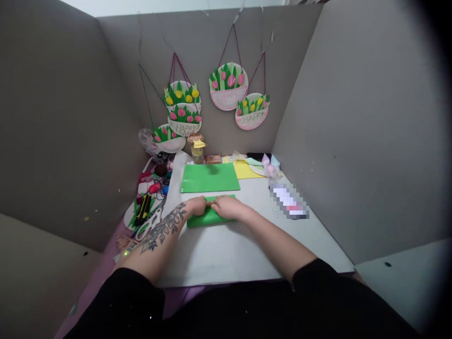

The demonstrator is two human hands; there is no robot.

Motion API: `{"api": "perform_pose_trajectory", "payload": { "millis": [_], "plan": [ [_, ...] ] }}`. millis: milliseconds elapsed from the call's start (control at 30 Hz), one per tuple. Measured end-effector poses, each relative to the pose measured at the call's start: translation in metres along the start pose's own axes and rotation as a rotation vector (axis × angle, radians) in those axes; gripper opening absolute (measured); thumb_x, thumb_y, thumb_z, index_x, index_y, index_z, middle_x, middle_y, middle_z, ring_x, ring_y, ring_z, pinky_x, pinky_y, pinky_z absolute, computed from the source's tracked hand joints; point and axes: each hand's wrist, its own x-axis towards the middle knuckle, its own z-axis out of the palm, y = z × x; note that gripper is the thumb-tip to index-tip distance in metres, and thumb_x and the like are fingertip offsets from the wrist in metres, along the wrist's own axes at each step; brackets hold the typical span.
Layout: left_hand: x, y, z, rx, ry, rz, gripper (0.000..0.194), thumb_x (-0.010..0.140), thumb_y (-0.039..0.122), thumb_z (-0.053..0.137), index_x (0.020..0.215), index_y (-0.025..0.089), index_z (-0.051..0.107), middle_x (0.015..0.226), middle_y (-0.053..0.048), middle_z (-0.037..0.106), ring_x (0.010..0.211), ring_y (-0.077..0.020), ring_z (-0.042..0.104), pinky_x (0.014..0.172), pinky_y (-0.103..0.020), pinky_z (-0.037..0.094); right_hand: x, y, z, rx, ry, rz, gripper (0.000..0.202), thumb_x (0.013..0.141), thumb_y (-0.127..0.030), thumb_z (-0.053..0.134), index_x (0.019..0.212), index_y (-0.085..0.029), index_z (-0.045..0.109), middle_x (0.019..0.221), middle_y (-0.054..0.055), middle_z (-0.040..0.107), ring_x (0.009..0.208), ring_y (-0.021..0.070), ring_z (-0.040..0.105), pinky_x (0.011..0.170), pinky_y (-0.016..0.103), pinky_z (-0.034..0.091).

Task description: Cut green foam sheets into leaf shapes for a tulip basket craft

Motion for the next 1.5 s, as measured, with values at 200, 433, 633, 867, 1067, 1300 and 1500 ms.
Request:
{"api": "perform_pose_trajectory", "payload": {
  "millis": [200, 433, 633, 867, 1067, 1300, 1500],
  "plan": [
    [0.003, -0.003, 0.004, -0.033, 0.054, -0.001, 0.066, 0.078, 0.019, 0.048, 0.142, 0.033, 0.039, 0.116, -0.012, 0.057, 0.099, -0.0275, 0.061, 0.084, -0.035, 0.046, -0.019, -0.016, 0.043, 0.039, -0.028, 0.033, 0.07, 0.094, -0.048, 0.031, 0.142, 0.002, 0.033, 0.15, 0.025, 0.025, 0.14, 0.0354, 0.022, 0.109, 0.047, 0.025],
    [0.009, -0.004, 0.007, -0.14, 0.086, -0.019, 0.071, 0.074, 0.015, 0.049, 0.141, 0.035, 0.041, 0.119, -0.009, 0.058, 0.092, -0.0249, 0.062, 0.082, -0.032, 0.045, -0.08, -0.01, 0.076, 0.075, 0.027, -0.101, 0.075, 0.091, -0.05, 0.035, 0.148, -0.003, 0.022, 0.156, 0.018, 0.01, 0.144, 0.03, 0.003, 0.116, 0.045, 0.009],
    [0.002, 0.001, 0.006, -0.136, 0.064, -0.03, 0.074, 0.074, 0.01, 0.047, 0.142, 0.036, 0.038, 0.125, -0.01, 0.054, 0.088, -0.0221, 0.061, 0.08, -0.03, 0.043, -0.095, -0.009, 0.081, 0.088, -0.015, -0.129, 0.075, 0.091, -0.05, 0.037, 0.149, -0.006, 0.02, 0.157, 0.015, 0.009, 0.145, 0.0286, 0.003, 0.116, 0.044, 0.006],
    [0.008, -0.004, 0.006, -0.19, 0.074, -0.017, 0.07, 0.072, 0.006, 0.047, 0.141, 0.02, 0.043, 0.117, -0.008, 0.061, 0.072, -0.0139, 0.056, 0.072, -0.023, 0.041, -0.072, -0.05, 0.085, 0.136, -0.036, -0.248, 0.083, 0.087, -0.056, 0.044, 0.148, -0.005, 0.023, 0.155, 0.018, 0.013, 0.144, 0.0306, 0.006, 0.116, 0.048, 0.01],
    [0.01, -0.005, 0.013, -0.22, 0.127, -0.04, 0.067, 0.072, 0.01, 0.048, 0.138, 0.024, 0.048, 0.113, -0.007, 0.064, 0.075, -0.0178, 0.06, 0.072, -0.025, 0.043, -0.042, -0.097, 0.088, 0.148, -0.059, -0.319, 0.094, 0.078, -0.059, 0.056, 0.145, 0.0, 0.027, 0.152, 0.024, 0.021, 0.141, 0.0389, 0.014, 0.114, 0.054, 0.017],
    [0.002, -0.002, 0.038, -0.279, 0.4, -0.116, 0.057, 0.082, 0.019, 0.04, 0.138, 0.029, 0.047, 0.114, -0.007, 0.06, 0.097, -0.021, 0.06, 0.084, -0.028, 0.043, -0.049, -0.084, 0.07, 0.275, -0.187, -0.364, 0.096, 0.083, -0.061, 0.047, 0.149, -0.001, 0.011, 0.154, 0.024, 0.008, 0.142, 0.0387, 0.007, 0.114, 0.052, 0.017],
    [-0.003, 0.007, 0.048, -0.258, 0.51, -0.108, 0.05, 0.088, 0.035, 0.042, 0.136, 0.025, 0.049, 0.107, -0.009, 0.058, 0.099, -0.0218, 0.056, 0.088, -0.031, 0.041, -0.088, -0.035, 0.06, 0.162, -0.143, -0.14, 0.093, 0.084, -0.062, 0.043, 0.147, 0.002, 0.019, 0.154, 0.024, 0.008, 0.144, 0.0342, 0.004, 0.116, 0.046, 0.01]
  ]
}}
